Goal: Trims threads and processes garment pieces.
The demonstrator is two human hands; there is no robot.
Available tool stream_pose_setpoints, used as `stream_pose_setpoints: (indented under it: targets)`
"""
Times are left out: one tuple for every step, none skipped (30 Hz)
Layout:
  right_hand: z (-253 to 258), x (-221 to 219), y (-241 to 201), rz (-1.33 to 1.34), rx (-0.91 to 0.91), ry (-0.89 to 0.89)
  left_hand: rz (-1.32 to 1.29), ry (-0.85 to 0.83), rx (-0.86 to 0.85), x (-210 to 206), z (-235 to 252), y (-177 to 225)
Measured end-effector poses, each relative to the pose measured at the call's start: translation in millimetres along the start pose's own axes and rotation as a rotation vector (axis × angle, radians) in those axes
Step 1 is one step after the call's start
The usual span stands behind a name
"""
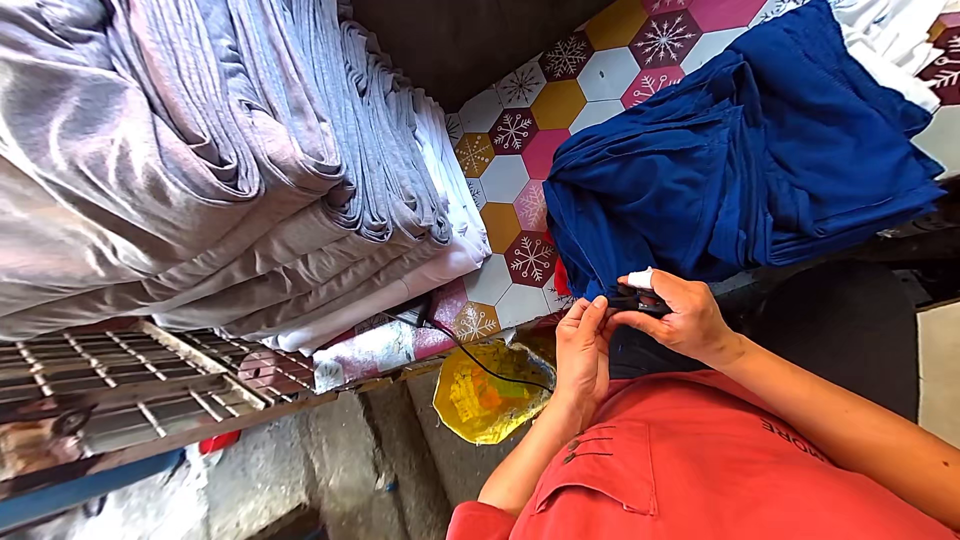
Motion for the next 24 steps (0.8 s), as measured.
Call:
stream_pose_setpoints:
  targets:
    - [2.4, 1.8, -0.5, 0.002, -0.032, -0.019, 0.016, -0.023, -0.005, -0.7, -0.5, 1.5]
    - [8.5, 8.0, -2.1, 0.001, -0.077, -0.044, 0.046, -0.059, -0.023, -0.5, -0.3, 4.5]
    - [19.7, 20.5, -4.1, -0.013, -0.124, -0.069, 0.092, -0.108, -0.064, 0.5, 1.4, 9.1]
    - [36.2, 40.1, -5.6, -0.058, -0.159, -0.058, 0.174, -0.166, -0.143, 2.4, 4.8, 14.5]
    - [56.3, 64.7, -5.0, -0.114, -0.192, -0.007, 0.29, -0.221, -0.266, 5.8, 9.7, 19.1]
    - [79.0, 90.2, 0.4, -0.175, -0.236, 0.078, 0.438, -0.267, -0.424, 10.5, 16.5, 21.8]
    - [102.2, 112.5, 12.1, -0.239, -0.299, 0.157, 0.621, -0.315, -0.598, 16.0, 25.3, 21.3]
    - [122.5, 127.8, 28.7, -0.304, -0.383, 0.208, 0.831, -0.373, -0.753, 21.6, 36.1, 17.3]
    - [138.0, 134.2, 48.0, -0.355, -0.472, 0.208, 1.053, -0.442, -0.85, 26.3, 47.3, 11.0]
    - [148.0, 133.7, 67.0, -0.372, -0.545, 0.138, 1.251, -0.516, -0.878, 29.2, 57.9, 3.1]
    - [152.4, 129.6, 84.7, -0.366, -0.601, 0.065, 1.397, -0.585, -0.873, 31.3, 66.9, -4.7]
    - [152.2, 125.7, 95.2, -0.35, -0.637, 0.027, 1.473, -0.627, -0.874, 33.0, 73.4, -10.1]
    - [152.2, 126.2, 95.4, -0.329, -0.653, 0.018, 1.491, -0.635, -0.9, 33.2, 77.7, -11.8]
    - [152.1, 130.5, 89.7, -0.307, -0.655, 0.036, 1.482, -0.632, -0.909, 32.5, 80.0, -10.9]
    - [149.0, 135.5, 80.1, -0.299, -0.645, 0.067, 1.469, -0.633, -0.898, 32.2, 80.7, -9.2]
    - [142.4, 140.9, 66.1, -0.314, -0.619, 0.099, 1.464, -0.643, -0.884, 32.0, 80.6, -7.8]
    - [133.0, 143.3, 49.7, -0.334, -0.575, 0.128, 1.468, -0.659, -0.874, 31.6, 80.5, -6.4]
    - [122.4, 141.6, 31.3, -0.346, -0.509, 0.146, 1.473, -0.677, -0.868, 30.0, 81.5, -4.6]
    - [110.5, 134.6, 12.5, -0.344, -0.423, 0.137, 1.47, -0.69, -0.871, 27.7, 82.9, -3.0]
    - [95.3, 120.0, -2.4, -0.338, -0.317, 0.101, 1.456, -0.694, -0.882, 26.2, 82.6, -1.7]
    - [77.9, 98.4, -10.8, -0.327, -0.208, 0.037, 1.429, -0.69, -0.912, 25.4, 80.6, -0.1]
    - [61.6, 73.2, -11.9, -0.315, -0.136, -0.042, 1.385, -0.674, -0.966, 23.9, 77.6, 2.1]
    - [48.0, 48.6, -8.6, -0.319, -0.106, -0.118, 1.327, -0.656, -1.03, 21.3, 73.3, 4.3]
    - [37.9, 28.3, -1.6, -0.33, -0.084, -0.165, 1.279, -0.636, -1.101, 17.5, 68.1, 6.4]
Point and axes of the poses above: each hand's wrist, its own z-axis towards the middle knuckle, its own x-axis out of the back of the hand, y = z × x, the point moved 4 cm from there along z, towards the middle knuckle, and after that the axes turned 10 degrees about -x, right-handed, at the moved point
